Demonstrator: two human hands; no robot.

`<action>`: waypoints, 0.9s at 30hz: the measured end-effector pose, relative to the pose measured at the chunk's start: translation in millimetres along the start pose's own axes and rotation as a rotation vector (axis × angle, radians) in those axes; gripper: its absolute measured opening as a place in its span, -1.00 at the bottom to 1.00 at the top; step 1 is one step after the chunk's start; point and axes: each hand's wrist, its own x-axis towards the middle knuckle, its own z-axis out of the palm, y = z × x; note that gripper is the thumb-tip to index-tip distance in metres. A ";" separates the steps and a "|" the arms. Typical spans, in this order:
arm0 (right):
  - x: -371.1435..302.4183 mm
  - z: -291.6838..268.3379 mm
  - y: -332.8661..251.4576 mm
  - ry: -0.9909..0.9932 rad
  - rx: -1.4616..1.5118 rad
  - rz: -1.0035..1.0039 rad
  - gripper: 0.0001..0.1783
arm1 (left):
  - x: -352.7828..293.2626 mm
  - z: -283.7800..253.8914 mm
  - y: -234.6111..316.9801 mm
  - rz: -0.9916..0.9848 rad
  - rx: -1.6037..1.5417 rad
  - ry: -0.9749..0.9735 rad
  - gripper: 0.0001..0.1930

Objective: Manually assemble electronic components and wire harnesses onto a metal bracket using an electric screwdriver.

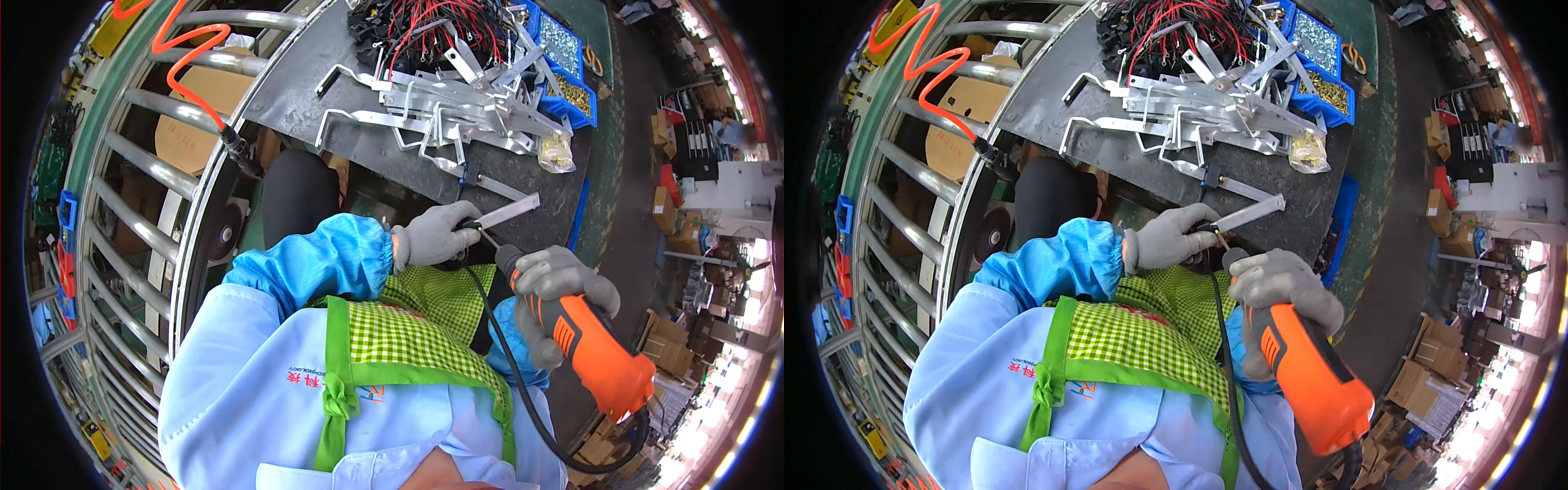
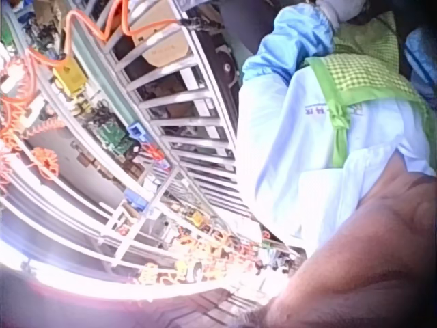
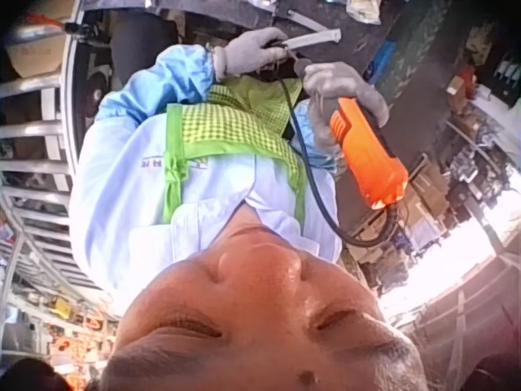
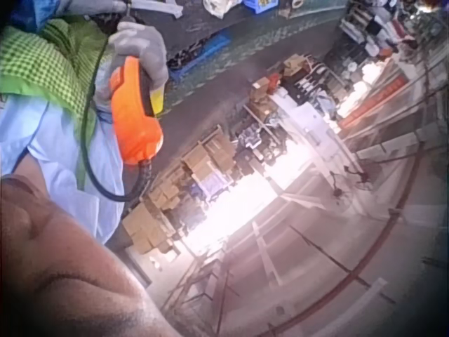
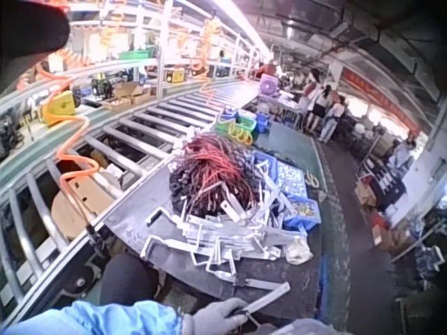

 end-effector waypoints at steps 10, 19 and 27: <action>26.2 -100.7 -38.3 -0.302 -0.182 0.359 -0.55 | 26.5 -17.0 52.1 0.242 0.715 -0.052 -0.50; -54.0 -167.7 64.5 -1.221 -1.119 0.422 -0.56 | 64.2 4.0 -6.2 0.551 1.327 0.275 -0.43; -73.3 -194.5 114.4 -1.056 -1.361 0.351 -0.45 | 81.0 23.3 15.1 0.264 1.295 0.233 -0.43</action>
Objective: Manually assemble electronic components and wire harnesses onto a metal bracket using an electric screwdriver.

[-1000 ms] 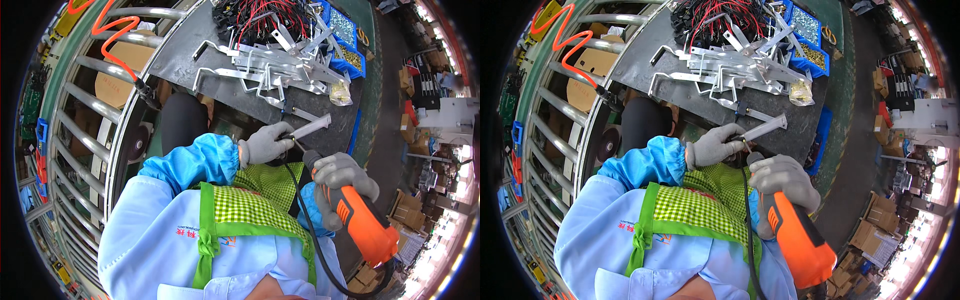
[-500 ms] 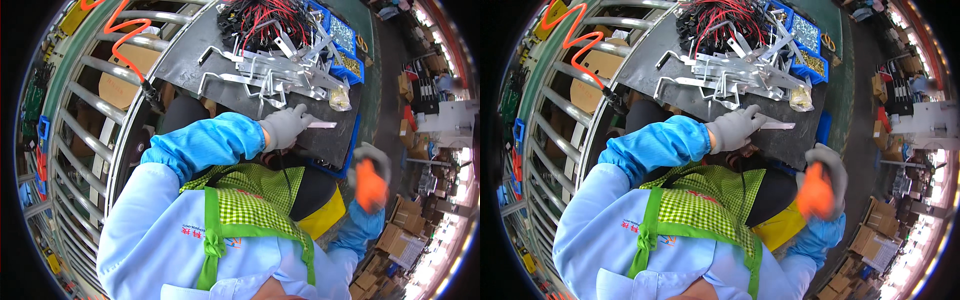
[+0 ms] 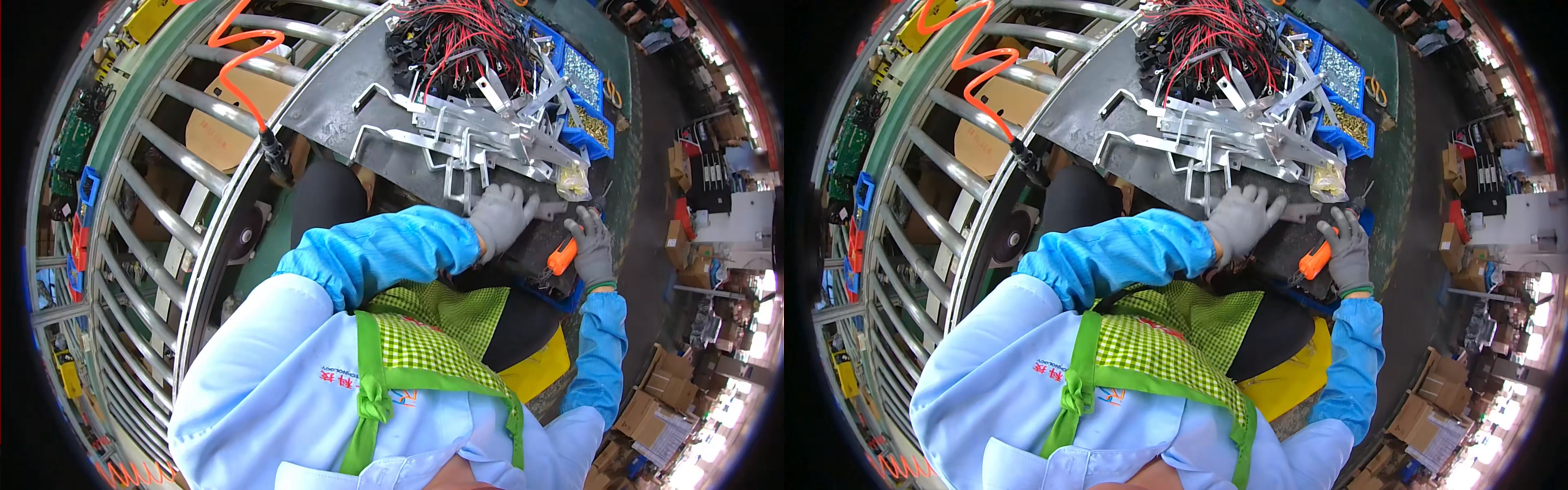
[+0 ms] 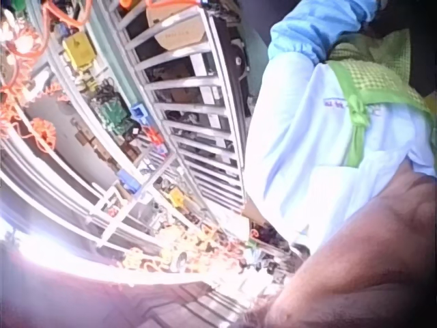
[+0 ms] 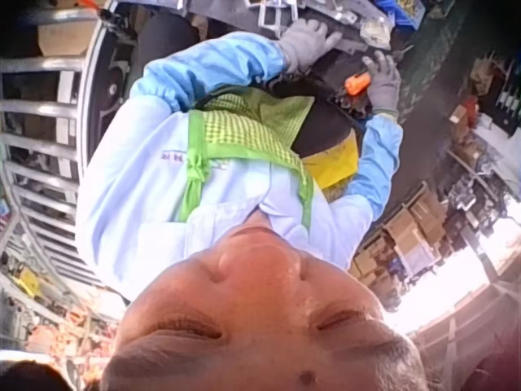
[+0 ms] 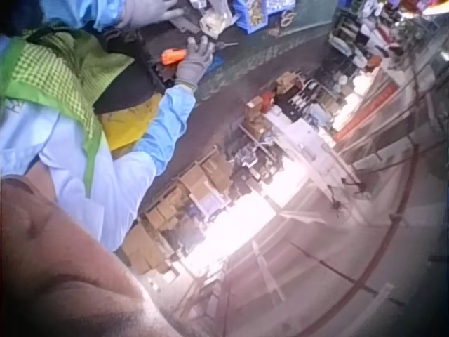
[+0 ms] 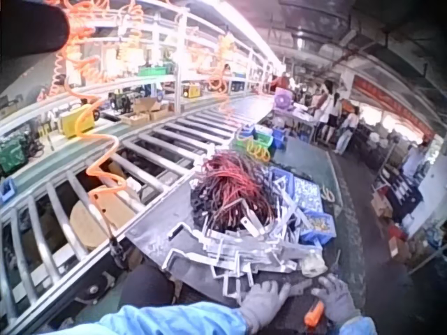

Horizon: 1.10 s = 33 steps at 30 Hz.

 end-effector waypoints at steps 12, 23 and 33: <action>133.6 -125.6 -126.7 0.266 0.483 -0.228 -0.51 | -4.8 10.7 2.1 -0.076 0.051 0.092 -0.57; 287.6 -51.6 -273.0 -0.172 0.141 -0.154 -0.65 | -84.4 33.3 -41.2 0.427 -0.641 0.286 -0.65; 160.4 -225.1 -153.7 0.580 0.863 -0.535 -0.62 | -70.4 -99.7 -91.3 0.139 -2.233 -0.118 -0.43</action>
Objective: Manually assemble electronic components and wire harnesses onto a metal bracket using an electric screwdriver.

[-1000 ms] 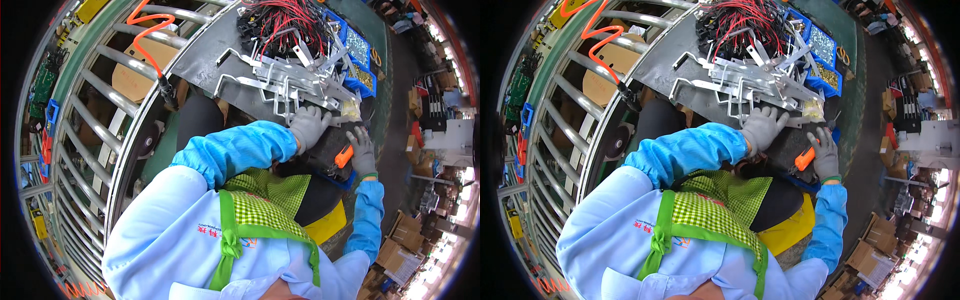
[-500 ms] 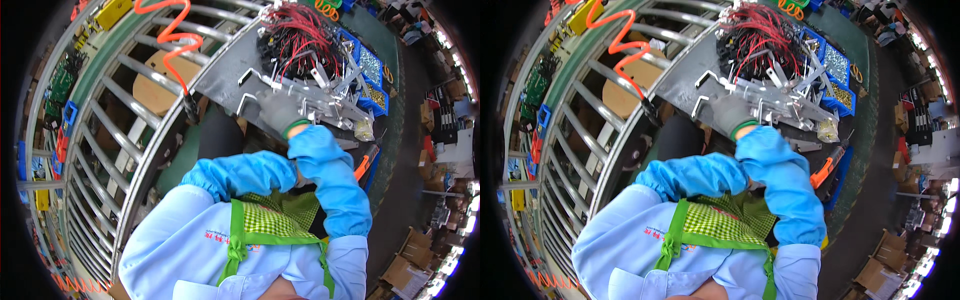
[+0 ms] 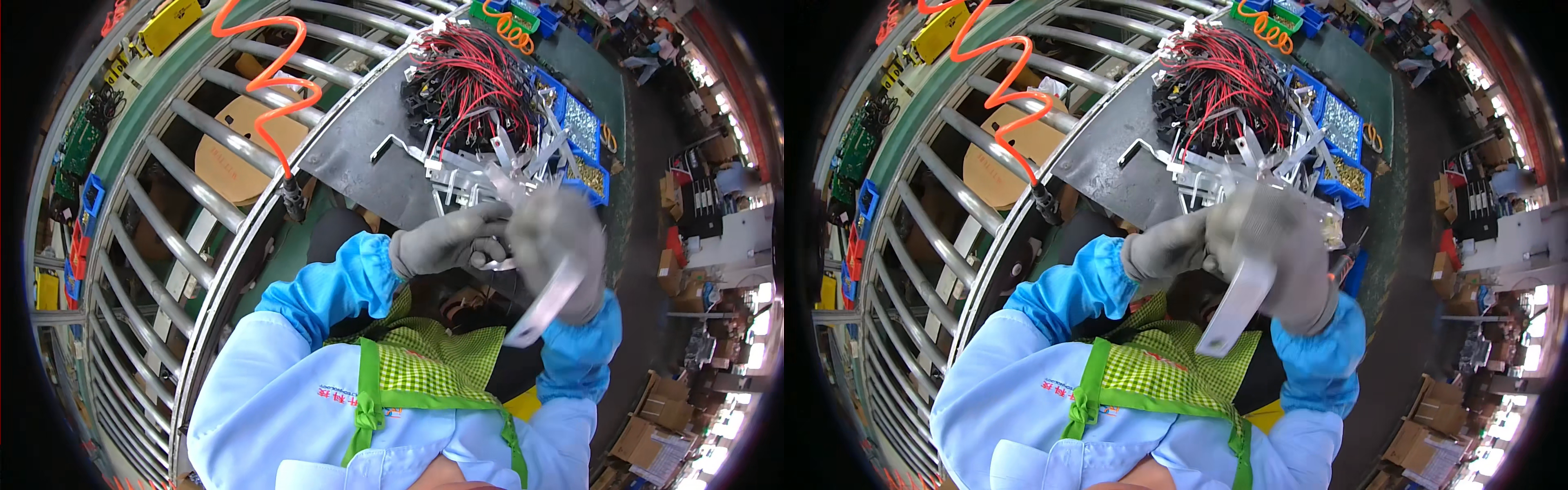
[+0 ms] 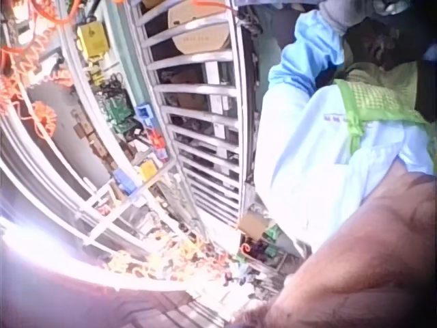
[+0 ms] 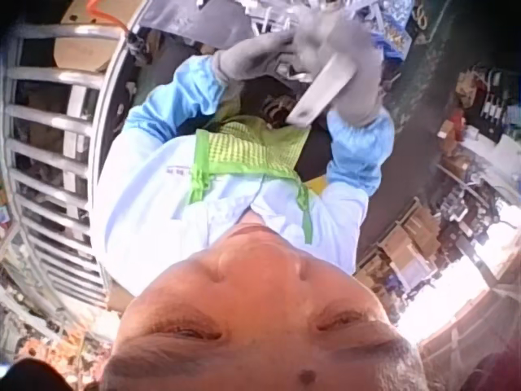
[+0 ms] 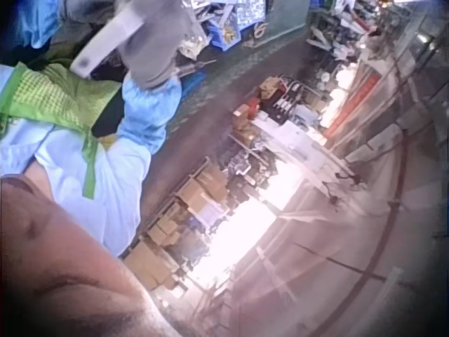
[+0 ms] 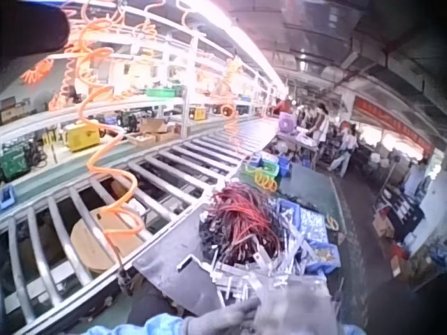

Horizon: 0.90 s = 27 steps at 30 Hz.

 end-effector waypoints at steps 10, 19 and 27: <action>-61.9 10.6 12.8 0.224 0.269 0.849 -0.70 | 28.5 13.1 22.3 0.164 0.326 0.177 -0.73; -28.9 -11.5 71.0 0.166 0.475 1.008 -0.70 | 42.4 -88.5 65.1 0.359 1.767 1.008 -0.36; -4.7 45.8 146.6 0.198 0.319 1.034 -0.59 | 64.0 -29.5 53.8 0.481 1.464 0.347 -0.71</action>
